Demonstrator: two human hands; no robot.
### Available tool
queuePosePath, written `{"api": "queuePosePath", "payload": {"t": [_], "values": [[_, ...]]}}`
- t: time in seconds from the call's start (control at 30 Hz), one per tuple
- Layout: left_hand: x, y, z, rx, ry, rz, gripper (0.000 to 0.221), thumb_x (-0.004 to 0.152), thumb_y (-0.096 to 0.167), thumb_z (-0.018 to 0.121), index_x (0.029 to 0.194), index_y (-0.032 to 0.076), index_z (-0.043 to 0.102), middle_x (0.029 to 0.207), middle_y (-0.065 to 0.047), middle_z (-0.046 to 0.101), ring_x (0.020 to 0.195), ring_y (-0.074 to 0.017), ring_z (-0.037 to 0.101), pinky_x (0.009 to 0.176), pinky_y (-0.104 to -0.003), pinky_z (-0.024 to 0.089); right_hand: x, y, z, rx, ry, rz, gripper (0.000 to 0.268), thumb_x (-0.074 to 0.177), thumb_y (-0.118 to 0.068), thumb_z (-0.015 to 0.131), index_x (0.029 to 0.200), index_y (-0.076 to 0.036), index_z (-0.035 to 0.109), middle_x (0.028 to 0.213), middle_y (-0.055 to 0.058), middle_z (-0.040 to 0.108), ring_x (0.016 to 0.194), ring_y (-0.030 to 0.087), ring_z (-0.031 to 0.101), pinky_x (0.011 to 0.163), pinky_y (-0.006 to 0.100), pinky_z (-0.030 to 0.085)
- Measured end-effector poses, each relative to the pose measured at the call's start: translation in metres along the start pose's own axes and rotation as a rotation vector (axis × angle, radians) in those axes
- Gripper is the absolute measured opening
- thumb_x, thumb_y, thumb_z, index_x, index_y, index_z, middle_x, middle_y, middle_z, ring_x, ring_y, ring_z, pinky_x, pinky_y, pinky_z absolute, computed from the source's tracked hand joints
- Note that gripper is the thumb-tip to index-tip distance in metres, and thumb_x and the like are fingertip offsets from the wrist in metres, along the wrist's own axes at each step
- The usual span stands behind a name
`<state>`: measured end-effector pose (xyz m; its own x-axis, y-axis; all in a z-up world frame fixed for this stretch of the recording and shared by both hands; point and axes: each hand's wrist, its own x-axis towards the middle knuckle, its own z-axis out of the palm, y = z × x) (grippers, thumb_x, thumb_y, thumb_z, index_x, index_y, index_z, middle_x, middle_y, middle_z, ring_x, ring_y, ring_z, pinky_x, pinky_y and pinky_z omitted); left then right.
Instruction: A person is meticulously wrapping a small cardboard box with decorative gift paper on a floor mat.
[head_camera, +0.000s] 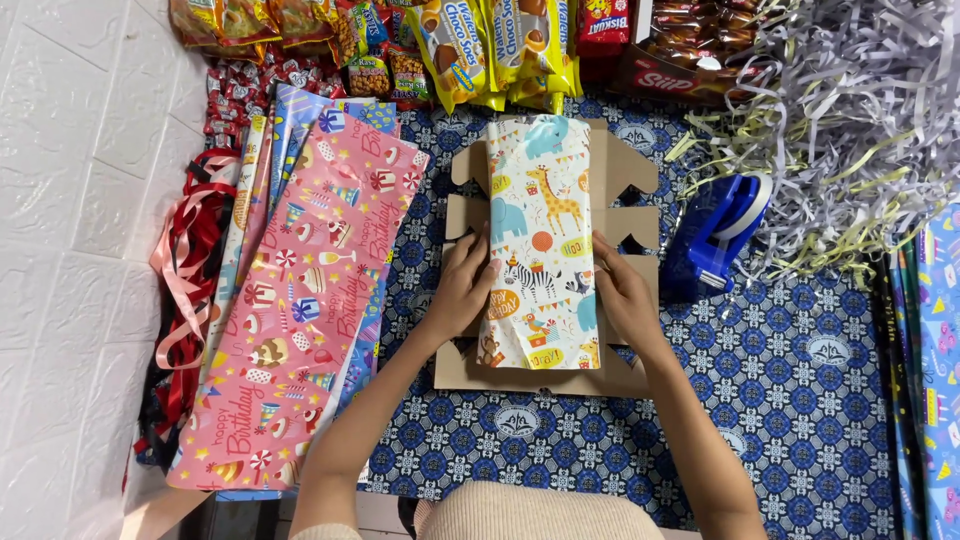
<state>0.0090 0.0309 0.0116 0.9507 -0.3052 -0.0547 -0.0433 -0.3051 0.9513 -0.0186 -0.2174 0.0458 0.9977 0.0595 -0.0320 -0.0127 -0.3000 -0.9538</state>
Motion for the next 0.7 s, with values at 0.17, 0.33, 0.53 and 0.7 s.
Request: {"api": "queuePosePath", "payload": {"t": [0.17,0.33,0.53,0.7], "values": [[0.002,0.006,-0.005,-0.079,0.041,0.058,0.054,0.104,0.025,0.042,0.154,0.006,0.032,0.145,-0.027,0.035,0.139,-0.0488,0.030,0.111,-0.059,0.030,0.003,0.000,-0.007,0.039,0.013,-0.012,0.044,0.101,0.000,0.038,0.145,-0.001,0.045,0.147,0.024,0.045,0.134,0.044,0.042,0.106,0.055,0.039],[0.005,-0.014,0.000,-0.130,0.062,0.040,0.048,0.104,0.021,0.042,0.150,0.009,0.036,0.143,-0.026,0.036,0.134,-0.0518,0.033,0.104,-0.063,0.037,0.002,-0.002,-0.003,0.118,0.019,0.022,0.045,0.101,-0.003,0.041,0.145,-0.003,0.045,0.145,0.029,0.045,0.130,0.049,0.044,0.104,0.060,0.039],[0.007,-0.026,0.006,-0.245,0.051,0.105,0.041,0.103,0.012,0.041,0.144,0.008,0.037,0.140,-0.019,0.046,0.135,-0.0365,0.040,0.106,-0.054,0.039,0.002,-0.001,0.001,0.151,0.079,0.014,0.040,0.100,-0.001,0.044,0.140,-0.004,0.050,0.135,0.029,0.054,0.128,0.047,0.048,0.104,0.057,0.041],[0.006,-0.014,0.002,-0.249,0.095,0.108,0.040,0.103,0.015,0.044,0.142,0.009,0.040,0.145,-0.018,0.043,0.136,-0.0375,0.042,0.105,-0.048,0.042,0.010,0.010,-0.013,0.158,0.074,-0.023,0.036,0.101,0.000,0.044,0.136,-0.005,0.054,0.133,0.023,0.057,0.125,0.041,0.053,0.104,0.053,0.042]]}}
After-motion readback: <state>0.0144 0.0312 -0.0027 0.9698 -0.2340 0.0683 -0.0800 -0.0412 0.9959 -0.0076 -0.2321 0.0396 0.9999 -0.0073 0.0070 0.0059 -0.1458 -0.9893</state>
